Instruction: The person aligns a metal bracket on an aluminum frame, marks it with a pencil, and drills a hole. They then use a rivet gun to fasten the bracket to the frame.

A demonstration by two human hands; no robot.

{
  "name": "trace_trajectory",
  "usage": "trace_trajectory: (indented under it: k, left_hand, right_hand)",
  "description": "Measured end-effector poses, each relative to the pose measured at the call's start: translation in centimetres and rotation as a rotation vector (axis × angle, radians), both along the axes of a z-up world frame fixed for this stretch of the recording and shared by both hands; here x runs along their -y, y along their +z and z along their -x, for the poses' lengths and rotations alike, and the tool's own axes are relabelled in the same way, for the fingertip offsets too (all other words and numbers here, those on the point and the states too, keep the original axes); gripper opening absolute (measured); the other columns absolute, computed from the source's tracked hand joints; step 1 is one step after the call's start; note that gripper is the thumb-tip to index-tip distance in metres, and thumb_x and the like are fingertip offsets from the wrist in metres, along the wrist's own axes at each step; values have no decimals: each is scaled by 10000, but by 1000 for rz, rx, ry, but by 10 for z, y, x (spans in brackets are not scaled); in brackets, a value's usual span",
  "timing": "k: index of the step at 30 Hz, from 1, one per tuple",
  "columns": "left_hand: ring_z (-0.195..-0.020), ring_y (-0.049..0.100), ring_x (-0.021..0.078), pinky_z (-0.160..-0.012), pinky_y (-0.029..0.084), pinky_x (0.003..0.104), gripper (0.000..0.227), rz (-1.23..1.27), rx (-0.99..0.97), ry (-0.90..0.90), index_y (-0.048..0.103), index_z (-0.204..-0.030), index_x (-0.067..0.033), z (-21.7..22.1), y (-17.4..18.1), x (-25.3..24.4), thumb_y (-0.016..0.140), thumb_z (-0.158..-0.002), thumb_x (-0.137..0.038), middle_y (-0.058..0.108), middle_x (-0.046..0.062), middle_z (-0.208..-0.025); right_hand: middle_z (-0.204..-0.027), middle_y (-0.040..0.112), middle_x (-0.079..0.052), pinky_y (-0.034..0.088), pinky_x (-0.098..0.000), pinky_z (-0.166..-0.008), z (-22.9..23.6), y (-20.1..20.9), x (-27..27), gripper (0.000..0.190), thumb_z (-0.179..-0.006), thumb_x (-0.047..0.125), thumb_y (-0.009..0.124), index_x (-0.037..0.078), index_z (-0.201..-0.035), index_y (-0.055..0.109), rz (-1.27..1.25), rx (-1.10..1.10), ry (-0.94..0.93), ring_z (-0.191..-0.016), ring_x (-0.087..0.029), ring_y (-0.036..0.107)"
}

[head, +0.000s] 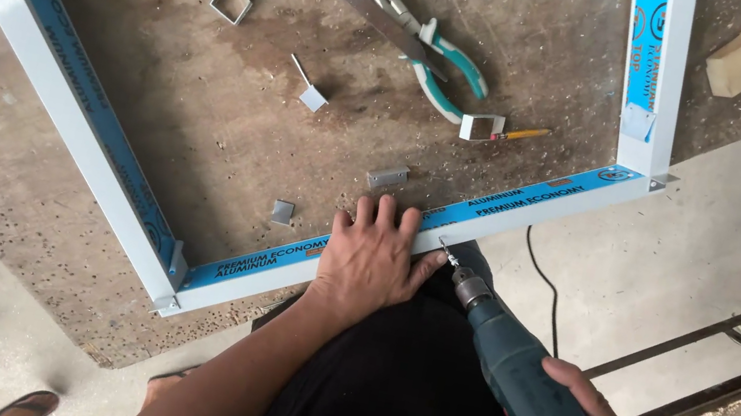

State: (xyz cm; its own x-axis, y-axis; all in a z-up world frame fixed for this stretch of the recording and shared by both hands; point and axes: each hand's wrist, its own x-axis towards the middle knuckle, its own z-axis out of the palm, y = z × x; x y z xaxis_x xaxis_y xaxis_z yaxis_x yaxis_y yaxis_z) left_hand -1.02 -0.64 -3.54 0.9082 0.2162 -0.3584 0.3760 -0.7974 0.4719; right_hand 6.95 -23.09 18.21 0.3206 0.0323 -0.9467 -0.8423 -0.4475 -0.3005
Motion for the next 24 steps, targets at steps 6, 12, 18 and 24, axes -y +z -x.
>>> trace_trajectory:
  k: [6, 12, 18, 24]
  left_hand:
    - [-863, 586, 350, -620, 485, 476, 586, -33, 49, 11, 574, -996, -166, 1, -5, 0, 365, -988, -714, 585, 130, -970]
    - [-852, 581, 341, -605, 484, 466, 580, -55, 85, 30, 574, -987, -175, 3, -9, 2, 361, -990, -714, 575, 119, -958]
    - [-815, 569, 314, -587, 469, 439, 562, -122, 159, 58, 574, -955, -186, 6, -12, 4, 378, -991, -711, 557, 92, -910]
    - [-829, 566, 315, -572, 469, 440, 563, -116, 163, 69, 574, -947, -185, 6, -14, 5, 386, -987, -715, 553, 90, -914]
  right_hand:
    - [-1249, 770, -366, 532, -502, -588, 4, 6, -29, 796, -789, -66, 614, 190, -1543, 613, 125, -94, -257, -788, -455, 713]
    - [-1262, 814, -399, 471, -553, -714, 3, 12, -47, 1058, -611, -316, 669, 129, -1570, 631, 314, -1, -105, -950, -503, 705]
    - [-1312, 798, -370, 542, -613, -681, 4, 7, -38, 1034, -609, -247, 678, 144, -1564, 611, 267, -9, -114, -952, -554, 743]
    - [-1367, 767, -362, 529, -664, -750, 2, 9, -50, 1038, -646, -328, 620, 145, -1570, 603, 338, -28, -121, -1063, -588, 725]
